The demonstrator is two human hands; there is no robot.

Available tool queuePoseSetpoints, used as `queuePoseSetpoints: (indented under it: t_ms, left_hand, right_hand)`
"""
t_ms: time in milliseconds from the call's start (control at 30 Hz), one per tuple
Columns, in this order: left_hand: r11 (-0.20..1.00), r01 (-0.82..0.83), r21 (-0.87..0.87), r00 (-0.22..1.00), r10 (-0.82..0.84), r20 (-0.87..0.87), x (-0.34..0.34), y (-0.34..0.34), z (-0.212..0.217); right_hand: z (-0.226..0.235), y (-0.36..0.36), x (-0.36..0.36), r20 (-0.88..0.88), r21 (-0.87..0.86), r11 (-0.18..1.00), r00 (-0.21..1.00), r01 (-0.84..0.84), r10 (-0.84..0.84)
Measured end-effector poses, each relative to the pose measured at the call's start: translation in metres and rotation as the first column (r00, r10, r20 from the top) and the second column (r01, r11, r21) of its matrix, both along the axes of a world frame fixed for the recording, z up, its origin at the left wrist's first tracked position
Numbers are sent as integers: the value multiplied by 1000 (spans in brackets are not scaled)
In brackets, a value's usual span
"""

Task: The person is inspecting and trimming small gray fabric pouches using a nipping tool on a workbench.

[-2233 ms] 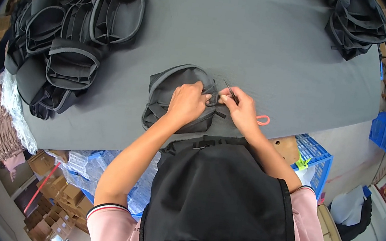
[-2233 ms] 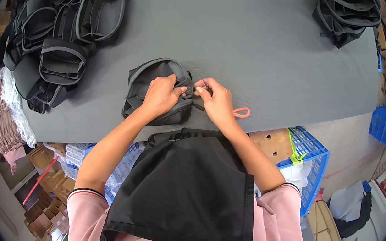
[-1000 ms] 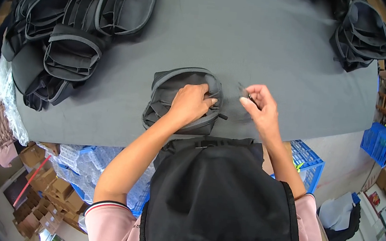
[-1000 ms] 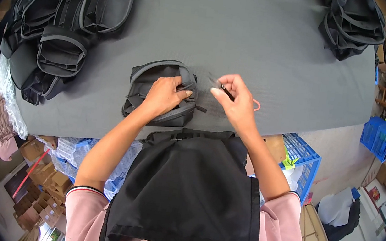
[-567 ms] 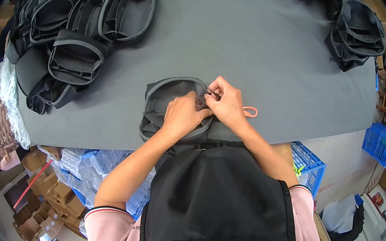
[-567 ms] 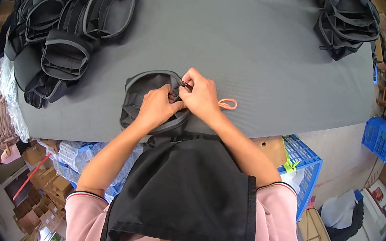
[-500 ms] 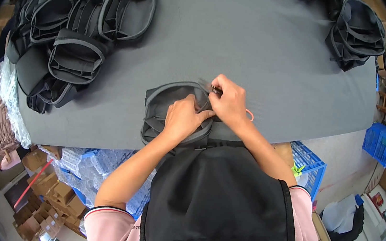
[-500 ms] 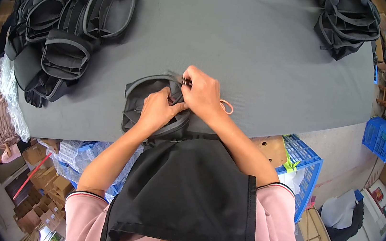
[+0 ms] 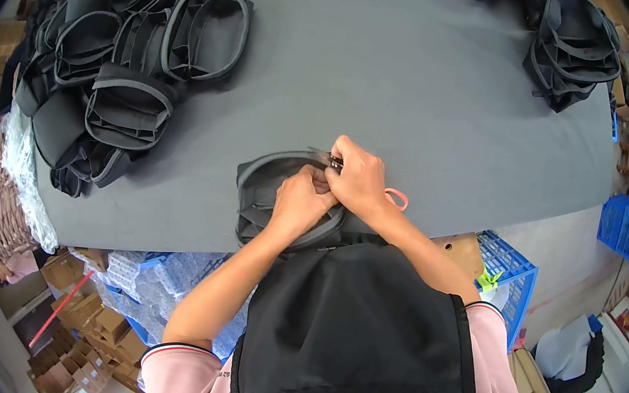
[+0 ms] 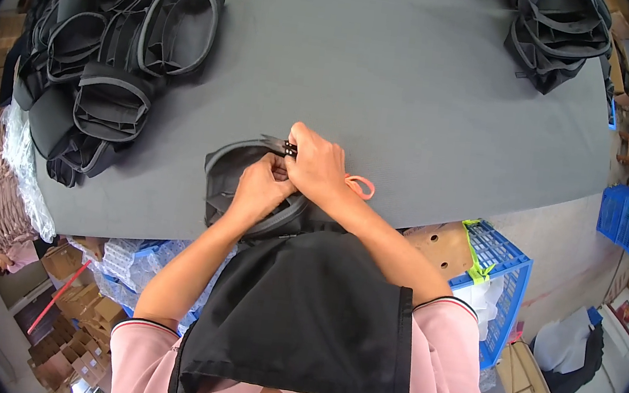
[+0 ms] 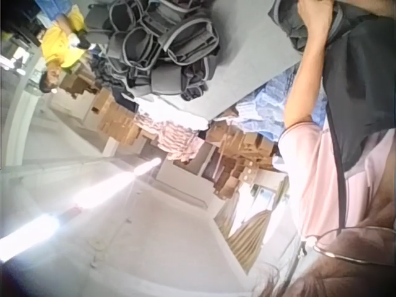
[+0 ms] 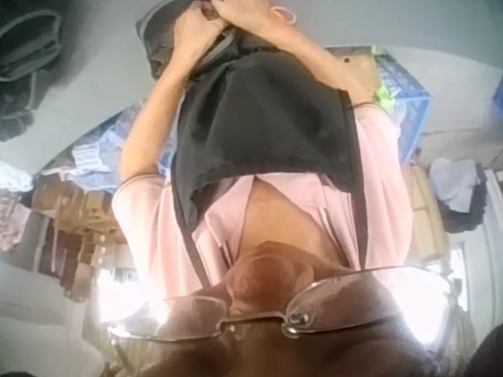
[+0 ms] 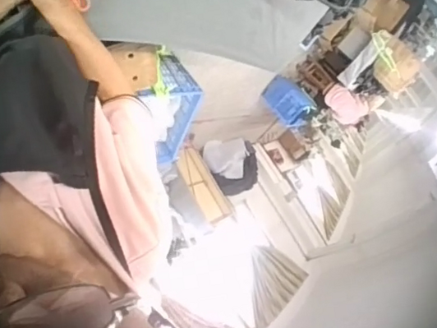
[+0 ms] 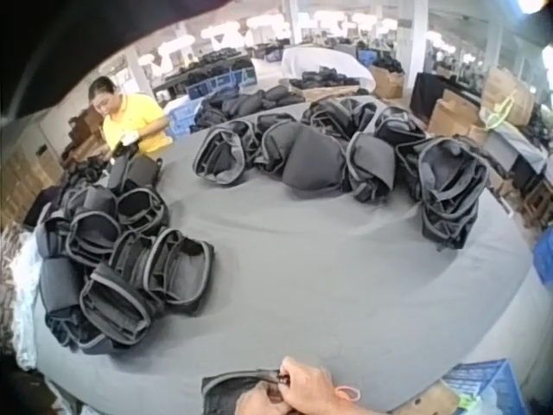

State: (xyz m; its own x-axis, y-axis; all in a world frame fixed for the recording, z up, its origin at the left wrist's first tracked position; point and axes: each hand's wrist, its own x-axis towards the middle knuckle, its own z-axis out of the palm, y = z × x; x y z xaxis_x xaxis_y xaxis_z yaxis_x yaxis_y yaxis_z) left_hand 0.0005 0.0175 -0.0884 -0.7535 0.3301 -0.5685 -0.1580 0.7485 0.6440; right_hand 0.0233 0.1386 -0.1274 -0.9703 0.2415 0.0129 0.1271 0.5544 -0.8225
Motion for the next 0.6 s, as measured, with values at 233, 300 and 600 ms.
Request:
queuePoseSetpoints:
  t_ms: [233, 300, 600]
  left_hand:
    - [932, 316, -176, 908, -351, -228, -9, 21, 4]
    - [908, 376, -187, 890, -410, -200, -20, 16, -5]
    - [922, 159, 352, 932, -258, 255, -39, -8, 22]
  right_hand:
    - [15, 26, 3, 205, -699, 712, 972, 65, 112]
    - [12, 39, 15, 212, -707, 702, 973, 86, 95]
    - [35, 49, 47, 114, -376, 925, 993, 50, -8]
